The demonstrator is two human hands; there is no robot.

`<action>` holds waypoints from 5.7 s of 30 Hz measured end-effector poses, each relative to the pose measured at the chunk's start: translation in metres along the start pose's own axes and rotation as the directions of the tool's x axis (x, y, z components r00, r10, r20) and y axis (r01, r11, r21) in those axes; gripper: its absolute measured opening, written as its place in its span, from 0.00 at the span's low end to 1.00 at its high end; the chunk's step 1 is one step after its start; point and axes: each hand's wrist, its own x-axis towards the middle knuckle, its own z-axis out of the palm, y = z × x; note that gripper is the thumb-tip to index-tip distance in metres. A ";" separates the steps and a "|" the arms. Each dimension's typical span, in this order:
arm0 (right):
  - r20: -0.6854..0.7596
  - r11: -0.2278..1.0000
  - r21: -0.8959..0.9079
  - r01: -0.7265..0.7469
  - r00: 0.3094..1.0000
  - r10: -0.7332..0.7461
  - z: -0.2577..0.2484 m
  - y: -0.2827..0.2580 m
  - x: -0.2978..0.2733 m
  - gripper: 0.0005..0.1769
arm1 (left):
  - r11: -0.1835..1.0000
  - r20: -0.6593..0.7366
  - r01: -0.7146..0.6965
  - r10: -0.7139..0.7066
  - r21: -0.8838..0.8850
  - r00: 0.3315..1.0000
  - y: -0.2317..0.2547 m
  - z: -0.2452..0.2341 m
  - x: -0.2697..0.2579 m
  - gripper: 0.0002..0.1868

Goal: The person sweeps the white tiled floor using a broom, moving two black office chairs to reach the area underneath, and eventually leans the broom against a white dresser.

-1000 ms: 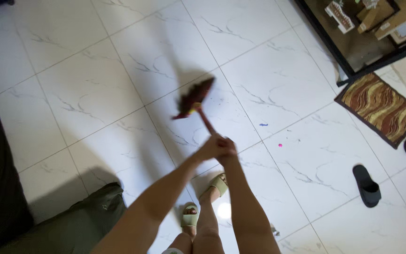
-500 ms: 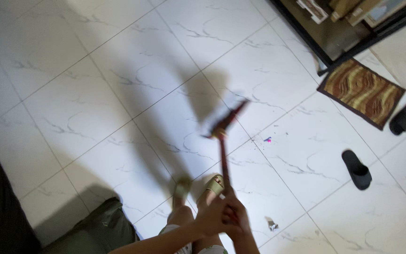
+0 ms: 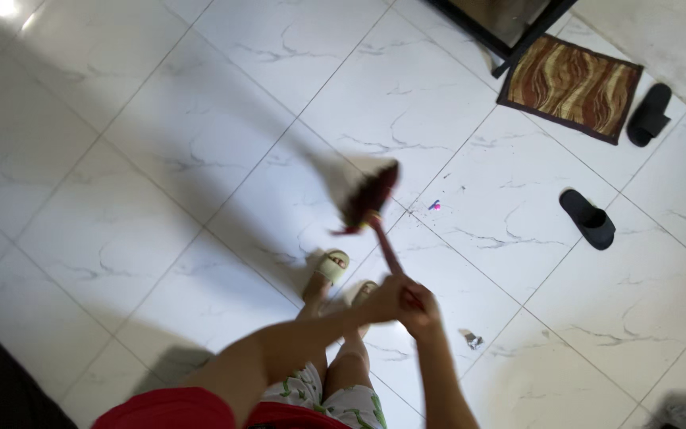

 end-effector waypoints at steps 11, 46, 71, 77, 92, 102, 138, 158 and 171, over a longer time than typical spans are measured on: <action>0.013 0.876 0.418 -0.242 0.965 0.260 0.094 0.043 -0.050 0.08 | 0.999 -0.056 0.019 -0.022 -0.047 0.998 0.096 -0.073 -0.084 0.42; -0.124 0.805 0.594 0.006 0.989 0.084 0.127 -0.064 0.007 0.26 | 0.951 0.517 0.295 -0.208 -0.092 0.831 0.145 -0.112 0.058 0.65; -0.011 0.774 0.599 -0.205 0.965 0.264 0.155 -0.207 0.191 0.08 | 0.993 0.276 0.053 -0.022 -0.105 0.961 0.202 -0.203 0.251 0.50; 0.136 0.870 0.490 -0.057 0.991 -0.012 0.254 -0.213 0.474 0.13 | 0.991 -0.134 -0.130 0.127 -0.012 0.983 0.114 -0.349 0.410 0.45; -0.321 0.544 0.651 0.530 0.841 -0.435 0.178 -0.192 0.555 0.12 | 0.903 0.525 -0.200 -0.032 0.380 0.850 0.008 -0.359 0.572 0.35; -0.235 0.517 0.827 0.220 0.971 -0.037 0.248 -0.121 0.338 0.08 | 0.974 0.844 -0.147 -0.071 0.174 0.531 0.112 -0.339 0.416 0.42; -0.624 0.714 0.630 0.304 0.746 0.234 0.233 -0.158 0.178 0.18 | 0.108 0.383 0.829 -0.914 0.548 -0.135 0.054 -0.173 0.322 0.16; -0.714 0.321 0.666 0.673 0.451 0.536 0.414 -0.123 0.105 0.51 | 0.168 0.276 0.225 -0.715 0.960 -0.643 0.073 -0.241 0.354 0.38; -0.784 -0.324 0.478 0.816 0.563 0.262 0.202 -0.147 0.284 0.03 | 0.440 0.397 0.015 -0.796 0.898 -0.457 0.054 -0.166 0.469 0.40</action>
